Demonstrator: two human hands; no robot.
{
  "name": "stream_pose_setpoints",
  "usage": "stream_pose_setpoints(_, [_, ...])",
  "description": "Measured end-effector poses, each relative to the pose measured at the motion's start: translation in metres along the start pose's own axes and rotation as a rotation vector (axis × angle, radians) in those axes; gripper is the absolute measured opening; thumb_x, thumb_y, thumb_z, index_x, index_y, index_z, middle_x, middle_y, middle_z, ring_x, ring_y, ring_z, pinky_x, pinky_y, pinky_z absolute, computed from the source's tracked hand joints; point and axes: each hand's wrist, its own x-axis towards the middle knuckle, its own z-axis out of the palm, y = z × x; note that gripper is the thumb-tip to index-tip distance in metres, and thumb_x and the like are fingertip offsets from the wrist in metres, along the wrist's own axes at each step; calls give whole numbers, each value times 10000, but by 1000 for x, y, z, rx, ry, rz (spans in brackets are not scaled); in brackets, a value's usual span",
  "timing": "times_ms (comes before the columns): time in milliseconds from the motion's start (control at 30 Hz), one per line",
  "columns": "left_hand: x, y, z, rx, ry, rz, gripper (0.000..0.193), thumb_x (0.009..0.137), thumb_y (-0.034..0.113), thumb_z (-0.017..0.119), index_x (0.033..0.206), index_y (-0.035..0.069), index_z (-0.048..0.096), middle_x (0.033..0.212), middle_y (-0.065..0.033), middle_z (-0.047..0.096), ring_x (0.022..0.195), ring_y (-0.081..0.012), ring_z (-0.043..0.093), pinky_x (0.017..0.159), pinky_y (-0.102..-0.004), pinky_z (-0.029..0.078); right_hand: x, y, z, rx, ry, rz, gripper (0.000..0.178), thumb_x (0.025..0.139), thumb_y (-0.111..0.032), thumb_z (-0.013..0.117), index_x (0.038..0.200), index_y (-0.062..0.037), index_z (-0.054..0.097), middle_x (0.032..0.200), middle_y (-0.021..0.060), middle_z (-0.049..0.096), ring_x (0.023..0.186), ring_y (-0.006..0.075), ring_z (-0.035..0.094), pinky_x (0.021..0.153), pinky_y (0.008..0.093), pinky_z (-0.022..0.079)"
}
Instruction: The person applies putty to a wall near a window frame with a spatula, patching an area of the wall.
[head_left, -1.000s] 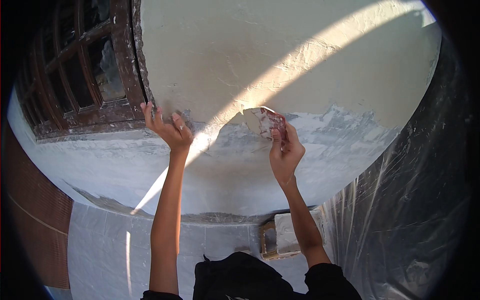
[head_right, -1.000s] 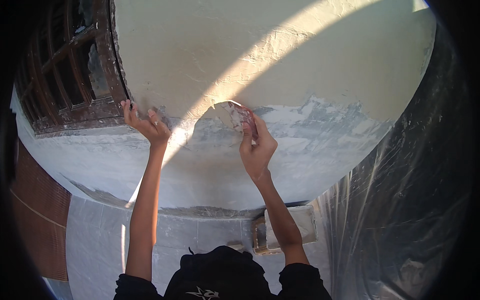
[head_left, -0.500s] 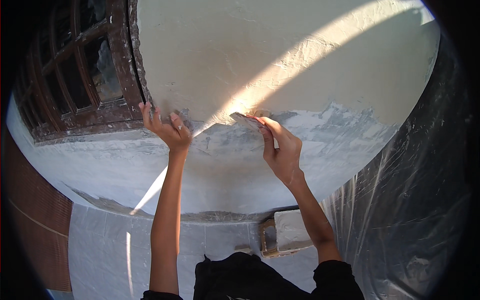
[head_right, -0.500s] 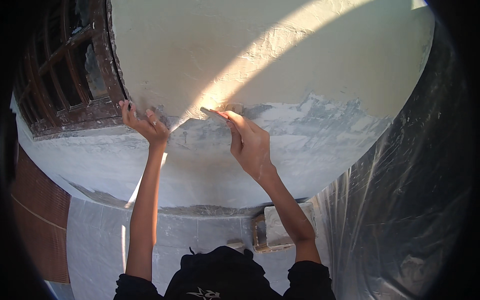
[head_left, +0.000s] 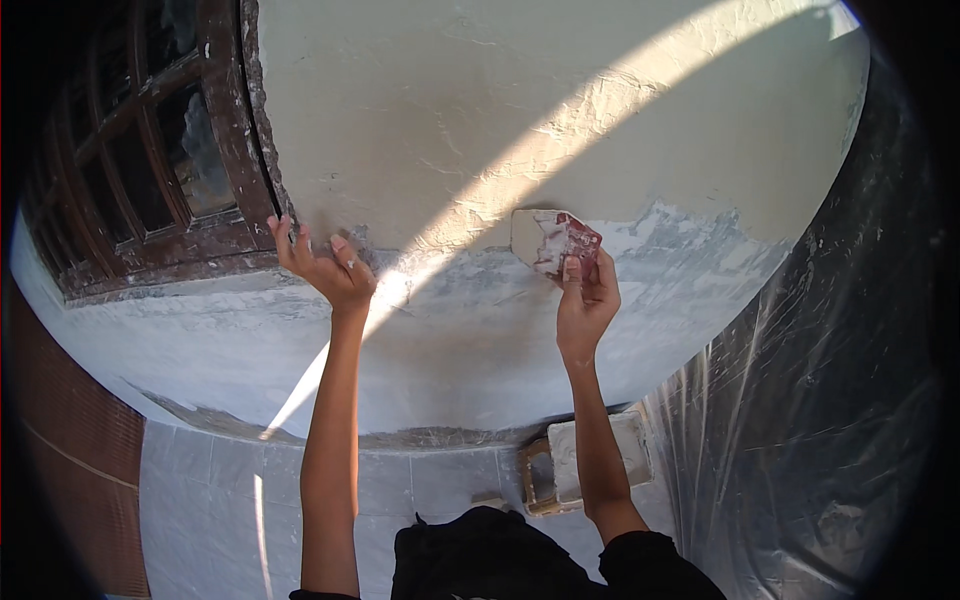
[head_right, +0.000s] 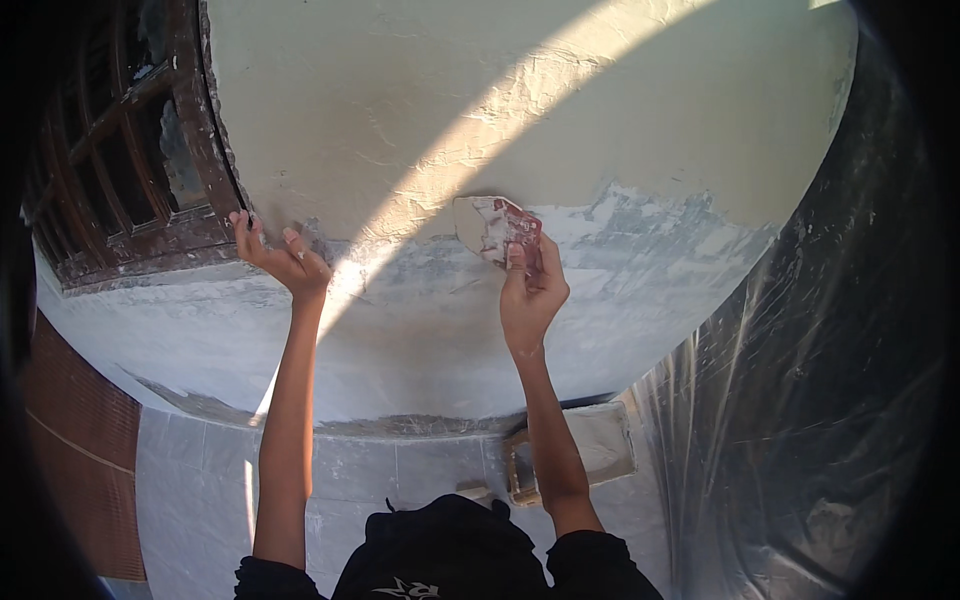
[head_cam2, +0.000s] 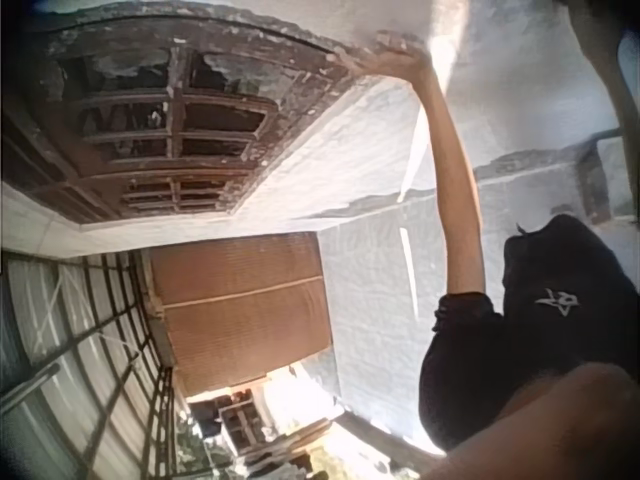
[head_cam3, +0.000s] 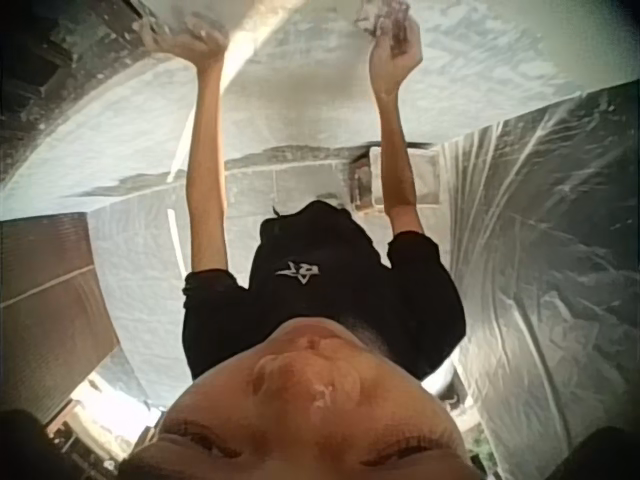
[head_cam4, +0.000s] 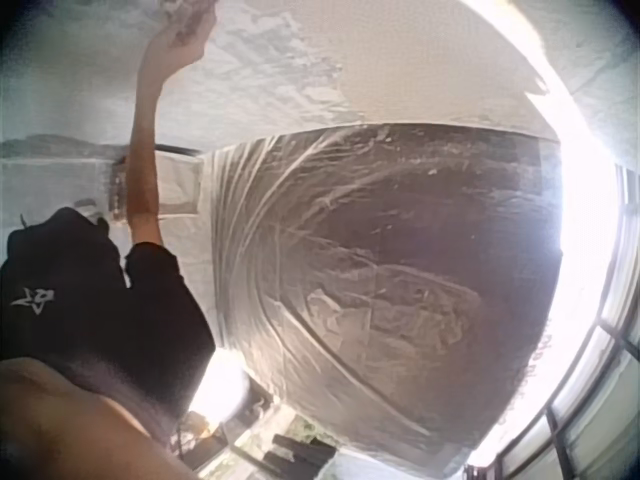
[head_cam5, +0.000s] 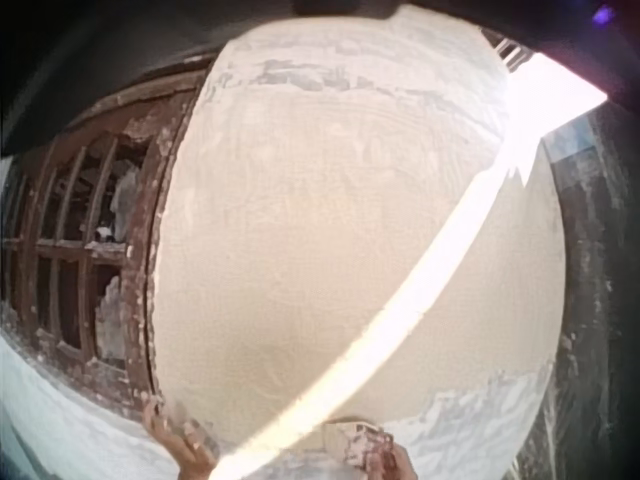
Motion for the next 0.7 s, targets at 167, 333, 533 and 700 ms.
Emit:
stream_pose_setpoints(167, [-1,4,-1,-8,-11,-22,450,938,125,396,1359,27,270,1388,-228,243,1384,-446,179,1094,-585,211,-5,-5,7,50,-57,-7,264,960,-37,564,1202,68,549,1042,78,636,915,97,595,781,235,505])
stream_pose_setpoints(333, [0,2,1,4,-23,-15,434,945,140,398,1348,23,286,1379,-228,250,1378,-448,186,1093,-589,212,2,-11,-6,44,70,38,261,962,-46,559,1202,56,542,1063,97,638,947,118,608,806,285,548])
stream_pose_setpoints(533, [3,5,3,54,-63,-10,435,951,148,404,1349,15,290,1381,-233,243,1373,-437,200,1086,-585,221,-7,-14,19,62,-67,18,268,952,-27,574,1204,62,544,1016,65,644,911,93,598,798,230,494])
stream_pose_setpoints(700, [1,-1,1,76,-39,18,450,947,144,411,1356,5,283,1378,-237,249,1371,-437,203,1078,-585,222,-1,1,-3,36,105,21,262,958,-34,561,1202,60,545,1019,78,642,892,122,609,801,273,535])
